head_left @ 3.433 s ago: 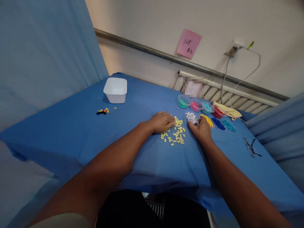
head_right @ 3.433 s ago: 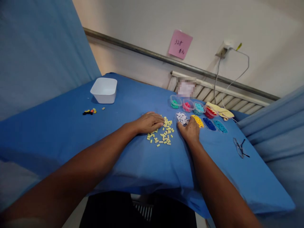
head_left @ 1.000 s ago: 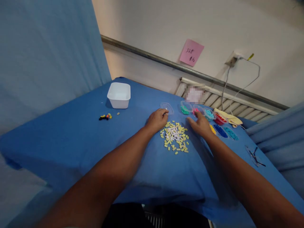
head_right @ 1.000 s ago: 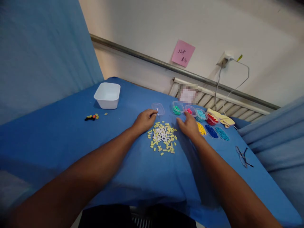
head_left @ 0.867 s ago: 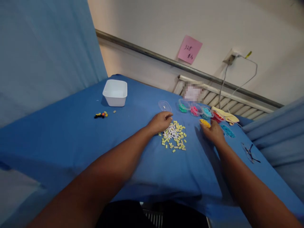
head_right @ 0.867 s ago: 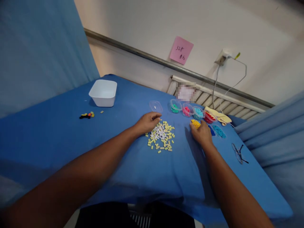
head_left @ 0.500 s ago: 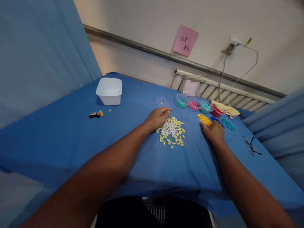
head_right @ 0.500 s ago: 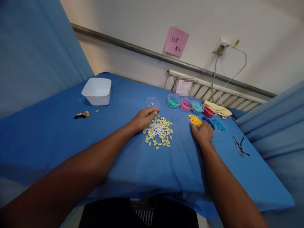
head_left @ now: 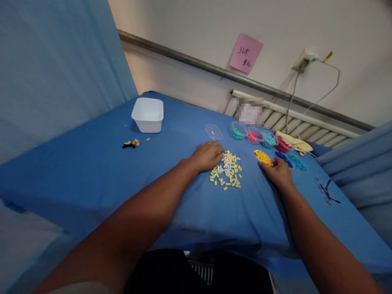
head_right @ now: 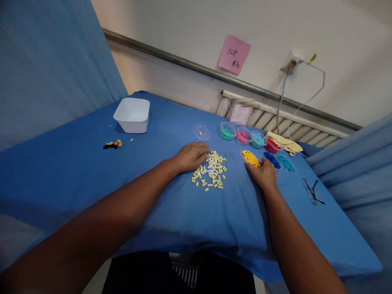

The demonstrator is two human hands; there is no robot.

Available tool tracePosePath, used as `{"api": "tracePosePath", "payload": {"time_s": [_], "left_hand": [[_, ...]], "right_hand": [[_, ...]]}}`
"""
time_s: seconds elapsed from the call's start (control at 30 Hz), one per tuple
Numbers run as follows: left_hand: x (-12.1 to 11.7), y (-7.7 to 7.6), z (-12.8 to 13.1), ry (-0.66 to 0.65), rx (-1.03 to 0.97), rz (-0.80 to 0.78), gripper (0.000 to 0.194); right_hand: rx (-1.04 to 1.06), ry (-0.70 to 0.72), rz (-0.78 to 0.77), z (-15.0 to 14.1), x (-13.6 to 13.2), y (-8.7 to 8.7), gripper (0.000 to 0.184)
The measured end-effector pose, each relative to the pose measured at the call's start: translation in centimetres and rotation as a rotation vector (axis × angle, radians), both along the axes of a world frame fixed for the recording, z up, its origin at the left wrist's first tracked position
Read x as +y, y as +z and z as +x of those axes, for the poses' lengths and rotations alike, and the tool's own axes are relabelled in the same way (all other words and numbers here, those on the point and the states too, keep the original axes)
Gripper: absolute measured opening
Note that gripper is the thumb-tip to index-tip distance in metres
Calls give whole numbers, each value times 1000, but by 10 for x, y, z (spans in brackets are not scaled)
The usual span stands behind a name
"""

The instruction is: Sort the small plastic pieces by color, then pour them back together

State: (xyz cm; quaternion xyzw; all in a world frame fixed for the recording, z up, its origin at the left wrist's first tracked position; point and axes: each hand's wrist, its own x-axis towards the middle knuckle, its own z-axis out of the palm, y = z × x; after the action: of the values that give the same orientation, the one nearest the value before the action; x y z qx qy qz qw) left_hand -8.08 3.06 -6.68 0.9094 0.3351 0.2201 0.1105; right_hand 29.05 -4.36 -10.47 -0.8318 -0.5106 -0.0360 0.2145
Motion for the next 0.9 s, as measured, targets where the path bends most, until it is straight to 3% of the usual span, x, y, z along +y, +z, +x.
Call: {"api": "tracePosePath", "payload": {"time_s": [0.2, 0.5, 0.7, 0.9], "left_hand": [[-11, 15, -1, 259, 31, 16, 30], [-17, 18, 4, 10, 92, 0, 28], [-8, 12, 1, 35, 83, 63, 27], [1, 1, 0, 151, -123, 28, 32]], "right_hand": [[39, 56, -72, -12, -9, 5, 90], [193, 172, 99, -34, -24, 12, 113], [45, 442, 184, -62, -31, 19, 105], [-305, 709, 304, -84, -27, 41, 85]]}}
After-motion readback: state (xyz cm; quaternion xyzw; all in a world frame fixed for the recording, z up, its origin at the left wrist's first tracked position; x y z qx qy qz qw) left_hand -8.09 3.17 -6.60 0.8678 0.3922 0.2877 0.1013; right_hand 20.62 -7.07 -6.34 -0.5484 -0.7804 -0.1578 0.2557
